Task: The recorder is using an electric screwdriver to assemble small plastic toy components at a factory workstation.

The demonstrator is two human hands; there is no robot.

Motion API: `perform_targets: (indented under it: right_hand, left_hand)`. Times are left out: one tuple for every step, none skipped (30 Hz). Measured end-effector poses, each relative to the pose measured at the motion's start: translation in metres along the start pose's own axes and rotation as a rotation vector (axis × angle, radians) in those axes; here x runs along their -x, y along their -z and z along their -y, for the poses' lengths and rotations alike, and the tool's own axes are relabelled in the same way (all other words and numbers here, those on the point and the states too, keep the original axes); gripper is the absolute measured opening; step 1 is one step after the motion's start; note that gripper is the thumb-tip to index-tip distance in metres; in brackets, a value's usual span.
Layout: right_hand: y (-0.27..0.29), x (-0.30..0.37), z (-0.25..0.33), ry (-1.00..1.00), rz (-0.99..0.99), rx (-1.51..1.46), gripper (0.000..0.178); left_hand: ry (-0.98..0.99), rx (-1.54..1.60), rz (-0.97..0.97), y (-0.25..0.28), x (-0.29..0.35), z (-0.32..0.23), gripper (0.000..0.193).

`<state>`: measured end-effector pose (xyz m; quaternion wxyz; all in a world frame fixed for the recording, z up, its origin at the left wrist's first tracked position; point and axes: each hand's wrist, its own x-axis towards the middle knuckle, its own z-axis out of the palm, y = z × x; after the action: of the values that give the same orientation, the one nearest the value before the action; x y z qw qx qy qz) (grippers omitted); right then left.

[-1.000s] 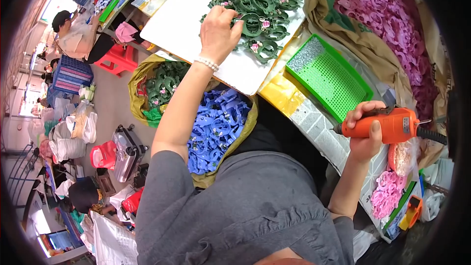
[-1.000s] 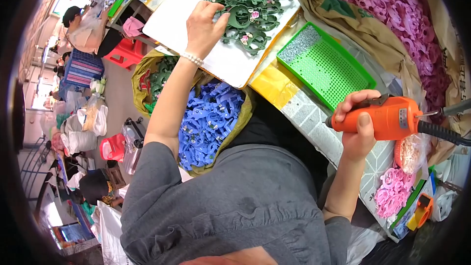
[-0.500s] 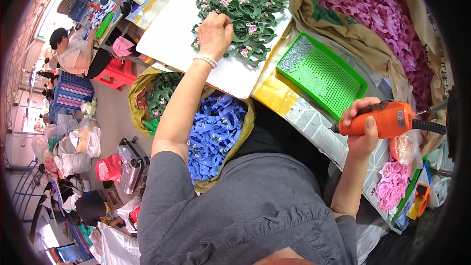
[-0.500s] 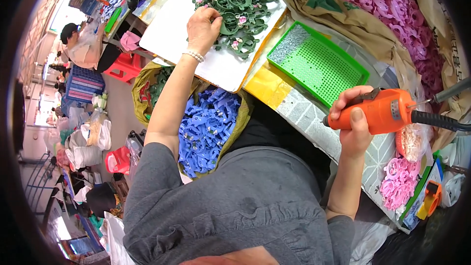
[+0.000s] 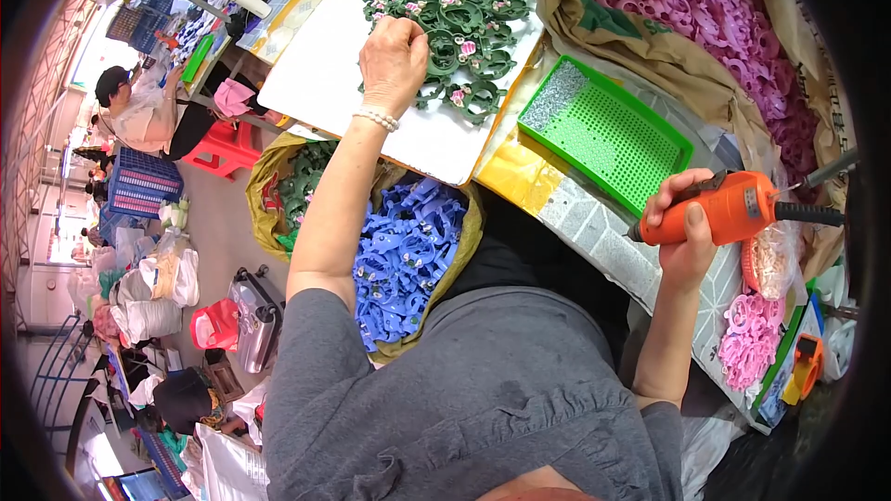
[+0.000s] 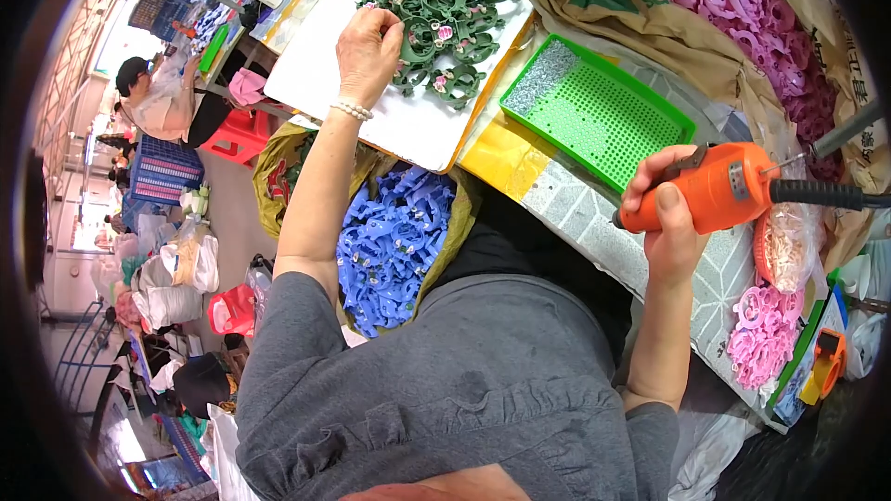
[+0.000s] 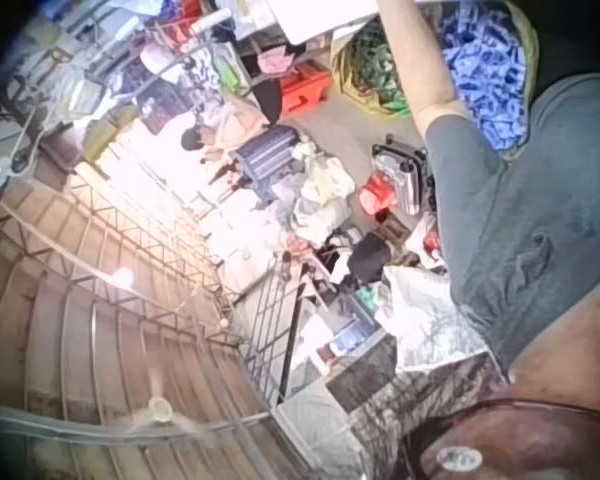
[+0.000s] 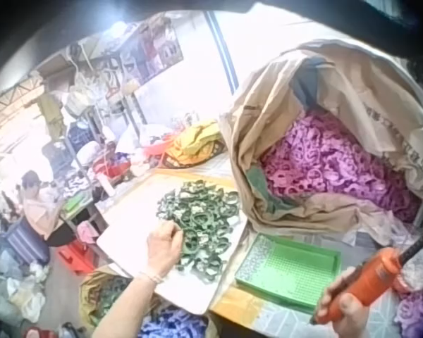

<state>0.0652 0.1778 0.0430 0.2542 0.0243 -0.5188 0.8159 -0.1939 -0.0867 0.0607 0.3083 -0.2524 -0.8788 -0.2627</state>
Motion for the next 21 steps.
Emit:
perform_targets:
  right_hand:
    - [0.0,-0.001,0.001,0.0,-0.002,0.0,0.032]
    - [-0.002,-0.004,0.003,-0.015,-0.014,0.04,0.027]
    - [-0.004,-0.006,0.005,-0.031,-0.029,0.081,0.023]
    - [-0.007,-0.011,0.007,-0.025,-0.019,0.124,0.018]
    - [-0.007,-0.017,0.004,-0.025,0.004,0.147,0.019]
    - [-0.008,-0.024,0.002,-0.028,0.028,0.174,0.021]
    - [-0.012,-0.031,0.0,-0.033,0.007,0.197,0.024]
    - [-0.015,-0.04,-0.002,-0.013,0.038,0.273,0.025]
    - [-0.016,-0.048,-0.003,0.002,0.069,0.353,0.026]
    - [-0.02,-0.053,-0.002,-0.017,0.063,0.401,0.026]
    - [-0.025,-0.058,-0.003,-0.035,0.067,0.443,0.027]
    - [-0.026,-0.061,-0.004,-0.026,0.084,0.491,0.027]
    - [-0.026,-0.064,-0.006,-0.014,0.105,0.535,0.028]
    - [-0.027,-0.065,-0.013,0.041,0.099,0.473,0.028]
    - [-0.03,-0.064,-0.011,0.043,0.093,0.479,0.028]
    - [-0.031,-0.063,-0.009,0.002,0.103,0.455,0.028]
    - [-0.032,-0.062,-0.006,-0.039,0.115,0.428,0.028]
    - [-0.035,-0.06,-0.005,-0.015,0.104,0.425,0.028]
    - [-0.035,-0.059,-0.004,-0.003,0.095,0.451,0.028]
    - [-0.033,-0.058,-0.003,0.009,0.086,0.476,0.029]
    - [-0.031,-0.056,0.0,-0.047,0.054,0.482,0.028]
  left_hand:
    - [-0.001,0.001,0.001,0.004,-0.001,-0.006,0.005]
    - [-0.034,0.014,0.038,0.008,-0.001,-0.012,0.004]
    - [-0.068,0.029,0.076,0.012,-0.002,-0.019,0.004]
    - [-0.131,0.035,0.108,0.014,-0.002,-0.024,0.004]
    - [-0.194,0.044,0.14,0.015,-0.003,-0.03,0.004]
    - [-0.252,0.056,0.182,0.02,-0.001,-0.039,0.005]
    - [-0.301,0.098,0.234,0.021,0.0,-0.049,0.006]
    - [-0.35,0.141,0.285,0.021,0.0,-0.059,0.006]
    - [-0.401,0.177,0.314,0.024,0.002,-0.07,0.006]
    - [-0.446,0.206,0.344,0.025,0.001,-0.083,0.006]
    - [-0.486,0.227,0.368,0.027,0.001,-0.092,0.006]
    - [-0.532,0.236,0.382,0.028,-0.001,-0.102,0.006]
    - [-0.559,0.247,0.392,0.029,-0.002,-0.112,0.006]
    - [-0.586,0.257,0.4,0.03,-0.003,-0.122,0.006]
    - [-0.633,0.287,0.393,0.03,-0.004,-0.129,0.007]
    - [-0.667,0.289,0.393,0.028,-0.006,-0.134,0.007]
    - [-0.701,0.29,0.393,0.025,-0.007,-0.14,0.007]
    - [-0.723,0.302,0.363,0.024,-0.008,-0.147,0.005]
    - [-0.747,0.303,0.363,0.02,-0.008,-0.149,0.006]
    - [-0.77,0.304,0.363,0.016,-0.008,-0.15,0.008]
    - [-0.782,0.3,0.367,0.016,-0.008,-0.157,0.007]
